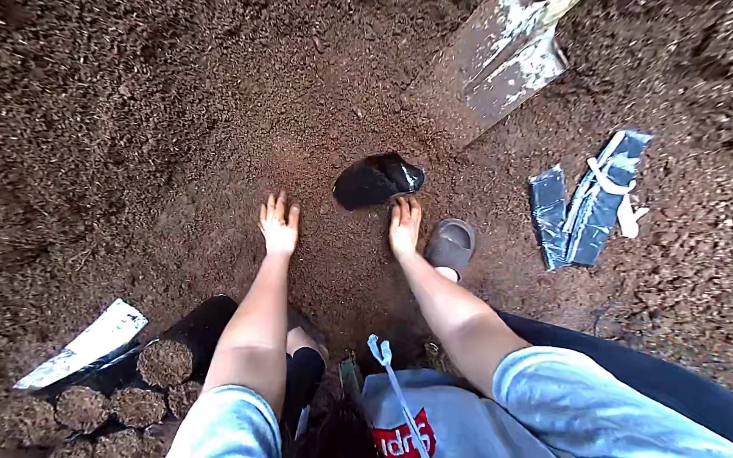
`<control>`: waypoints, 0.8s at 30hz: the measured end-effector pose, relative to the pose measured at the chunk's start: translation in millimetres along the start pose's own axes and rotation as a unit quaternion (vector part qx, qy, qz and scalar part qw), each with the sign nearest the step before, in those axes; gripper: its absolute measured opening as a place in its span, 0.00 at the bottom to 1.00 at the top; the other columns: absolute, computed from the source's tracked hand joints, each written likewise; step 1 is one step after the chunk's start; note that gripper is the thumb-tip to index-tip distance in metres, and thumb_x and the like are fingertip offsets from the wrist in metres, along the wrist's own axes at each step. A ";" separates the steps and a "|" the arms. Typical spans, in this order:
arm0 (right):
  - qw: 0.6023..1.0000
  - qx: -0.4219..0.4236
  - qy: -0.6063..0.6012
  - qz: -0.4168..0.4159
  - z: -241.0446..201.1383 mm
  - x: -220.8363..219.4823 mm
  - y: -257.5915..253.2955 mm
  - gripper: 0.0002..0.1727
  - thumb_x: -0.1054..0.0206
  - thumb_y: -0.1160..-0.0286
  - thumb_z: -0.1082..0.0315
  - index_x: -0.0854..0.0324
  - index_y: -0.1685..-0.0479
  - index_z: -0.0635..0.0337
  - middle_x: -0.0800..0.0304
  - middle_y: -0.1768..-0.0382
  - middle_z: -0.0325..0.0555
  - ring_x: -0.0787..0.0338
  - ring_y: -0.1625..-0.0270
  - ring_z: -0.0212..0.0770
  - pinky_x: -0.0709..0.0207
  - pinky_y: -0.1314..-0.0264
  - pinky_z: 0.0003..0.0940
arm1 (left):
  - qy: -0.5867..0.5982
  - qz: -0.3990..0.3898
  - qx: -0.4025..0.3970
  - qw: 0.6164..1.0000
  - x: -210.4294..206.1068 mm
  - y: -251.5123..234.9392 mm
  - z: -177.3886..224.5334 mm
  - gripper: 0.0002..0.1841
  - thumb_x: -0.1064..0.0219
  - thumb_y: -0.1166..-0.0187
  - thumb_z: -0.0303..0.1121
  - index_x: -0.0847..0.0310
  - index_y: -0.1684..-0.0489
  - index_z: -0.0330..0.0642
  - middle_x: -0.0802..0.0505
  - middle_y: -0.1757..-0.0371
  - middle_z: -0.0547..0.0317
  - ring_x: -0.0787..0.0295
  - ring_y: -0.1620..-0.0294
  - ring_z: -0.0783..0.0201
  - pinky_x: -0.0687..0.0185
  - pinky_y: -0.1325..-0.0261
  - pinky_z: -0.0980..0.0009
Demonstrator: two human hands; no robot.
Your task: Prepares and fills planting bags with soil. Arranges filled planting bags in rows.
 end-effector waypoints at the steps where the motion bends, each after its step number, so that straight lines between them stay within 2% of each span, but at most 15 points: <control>1: 1.000 0.007 0.007 0.001 -7.6 -15.5 13.3 0.30 0.58 0.07 0.52 0.30 0.14 0.55 0.41 0.11 0.60 0.44 0.08 0.61 0.47 0.07 0.57 | -0.008 0.016 -0.031 0.999 -15.2 6.2 2.7 0.33 0.52 0.09 0.54 0.38 0.07 0.50 0.42 0.04 0.46 0.58 0.03 0.37 0.69 0.05 0.37; 3: 1.000 0.011 0.002 -0.011 -28.0 -40.6 41.4 0.29 0.53 0.09 0.53 0.28 0.16 0.55 0.39 0.12 0.62 0.43 0.09 0.63 0.46 0.08 0.59 | -0.006 0.070 -0.081 0.994 -37.2 29.1 9.7 0.31 0.55 0.09 0.49 0.31 0.13 0.42 0.32 0.09 0.44 0.49 0.05 0.38 0.64 0.04 0.43; 5: 0.998 0.008 -0.044 -0.051 -56.6 -57.7 64.1 0.28 0.52 0.09 0.54 0.27 0.17 0.56 0.36 0.14 0.63 0.40 0.10 0.65 0.46 0.09 0.61 | 0.052 0.068 -0.077 0.993 -51.0 52.9 19.1 0.28 0.56 0.08 0.42 0.28 0.16 0.36 0.27 0.12 0.42 0.41 0.07 0.42 0.57 0.05 0.49; 8: 0.968 -0.056 -0.215 -0.116 -90.4 -64.4 95.5 0.29 0.48 0.10 0.51 0.29 0.16 0.54 0.41 0.12 0.66 0.38 0.13 0.69 0.43 0.15 0.68 | 0.266 0.069 0.035 0.961 -68.0 85.3 29.9 0.26 0.55 0.07 0.37 0.31 0.17 0.30 0.26 0.13 0.39 0.36 0.10 0.52 0.48 0.06 0.59; 10: 0.914 -0.136 -0.350 -0.155 -94.5 -63.6 99.0 0.33 0.42 0.13 0.45 0.30 0.14 0.52 0.46 0.10 0.64 0.42 0.11 0.66 0.45 0.14 0.68 | 0.363 0.077 0.114 0.922 -70.3 95.3 39.9 0.27 0.53 0.06 0.37 0.36 0.14 0.30 0.26 0.15 0.38 0.31 0.13 0.57 0.41 0.10 0.62; 12: 0.829 -0.212 -0.474 -0.206 -89.2 -59.4 99.1 0.39 0.36 0.18 0.43 0.37 0.11 0.51 0.45 0.09 0.58 0.40 0.11 0.56 0.42 0.13 0.62 | 0.376 0.074 0.117 0.916 -67.6 104.9 63.0 0.25 0.51 0.06 0.35 0.34 0.16 0.28 0.24 0.17 0.36 0.29 0.15 0.56 0.39 0.11 0.63; 13: 0.784 -0.240 -0.522 -0.234 -87.3 -52.7 97.0 0.41 0.35 0.19 0.43 0.42 0.08 0.48 0.38 0.11 0.54 0.33 0.14 0.51 0.35 0.15 0.57 | 0.358 0.072 0.092 0.926 -65.7 107.4 80.0 0.24 0.51 0.07 0.35 0.31 0.19 0.27 0.25 0.17 0.34 0.31 0.14 0.53 0.41 0.10 0.61; 14: 0.742 -0.252 -0.567 -0.254 -87.3 -41.1 93.9 0.39 0.37 0.17 0.45 0.43 0.09 0.48 0.27 0.19 0.51 0.22 0.23 0.46 0.26 0.23 0.51 | 0.331 0.066 0.060 0.939 -64.0 110.4 99.0 0.24 0.52 0.07 0.36 0.28 0.21 0.28 0.25 0.17 0.34 0.32 0.14 0.49 0.43 0.09 0.57; 15: 0.704 -0.258 -0.608 -0.262 -86.6 -28.2 90.7 0.34 0.41 0.15 0.46 0.39 0.13 0.48 0.17 0.32 0.49 0.15 0.35 0.42 0.19 0.33 0.46 | 0.300 0.042 0.034 0.953 -63.6 114.3 118.5 0.25 0.54 0.06 0.39 0.27 0.20 0.31 0.26 0.16 0.35 0.35 0.12 0.46 0.47 0.08 0.52; 17: 0.637 -0.280 -0.672 -0.253 -78.6 1.5 88.2 0.28 0.50 0.11 0.42 0.28 0.25 0.50 0.11 0.47 0.45 0.10 0.48 0.38 0.14 0.44 0.39 | 0.252 -0.033 -0.016 0.967 -61.5 122.4 158.8 0.28 0.57 0.06 0.42 0.36 0.14 0.34 0.30 0.12 0.39 0.39 0.10 0.44 0.51 0.06 0.48; 18: 0.613 -0.295 -0.695 -0.233 -72.8 17.3 86.0 0.28 0.52 0.11 0.40 0.25 0.29 0.50 0.09 0.50 0.43 0.09 0.50 0.37 0.13 0.47 0.37 | 0.226 -0.057 -0.045 0.971 -54.7 122.5 179.9 0.28 0.54 0.06 0.41 0.39 0.13 0.33 0.29 0.12 0.39 0.38 0.10 0.45 0.51 0.06 0.47; 19: 0.600 -0.304 -0.707 -0.219 -67.3 31.4 82.5 0.29 0.53 0.11 0.37 0.23 0.31 0.49 0.08 0.50 0.42 0.08 0.50 0.37 0.12 0.48 0.37 | 0.190 -0.053 -0.086 0.977 -39.7 119.8 201.8 0.27 0.49 0.08 0.40 0.35 0.16 0.34 0.26 0.15 0.40 0.36 0.12 0.44 0.49 0.08 0.44; 20: 0.599 -0.307 -0.710 -0.208 -62.9 43.6 77.6 0.30 0.55 0.13 0.35 0.22 0.33 0.47 0.08 0.52 0.41 0.08 0.52 0.36 0.11 0.51 0.37 | 0.139 -0.020 -0.140 0.980 -18.5 114.4 223.4 0.24 0.44 0.11 0.41 0.26 0.21 0.37 0.23 0.17 0.43 0.34 0.14 0.44 0.45 0.11 0.42; 22: 0.602 -0.286 -0.716 -0.205 -57.6 64.3 63.0 0.34 0.59 0.13 0.33 0.22 0.34 0.47 0.08 0.52 0.44 0.08 0.52 0.42 0.12 0.54 0.42 | 0.039 0.068 -0.244 0.967 23.7 97.2 260.0 0.18 0.43 0.14 0.41 0.12 0.36 0.49 0.23 0.19 0.43 0.36 0.14 0.39 0.48 0.13 0.37; 24: 0.596 -0.243 -0.732 -0.224 -60.0 85.5 50.4 0.39 0.63 0.15 0.29 0.23 0.29 0.47 0.09 0.47 0.48 0.09 0.48 0.47 0.12 0.51 0.47 | -0.078 0.073 -0.251 0.962 45.3 71.1 279.8 0.18 0.46 0.13 0.45 0.09 0.40 0.58 0.34 0.09 0.41 0.47 0.09 0.32 0.52 0.13 0.31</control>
Point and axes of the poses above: each hand's wrist, its own y-axis away from the middle knuckle, its own x-axis out of the back of the hand, z = x × y, the point moved 8 cm from there along -y, towards the middle knuckle
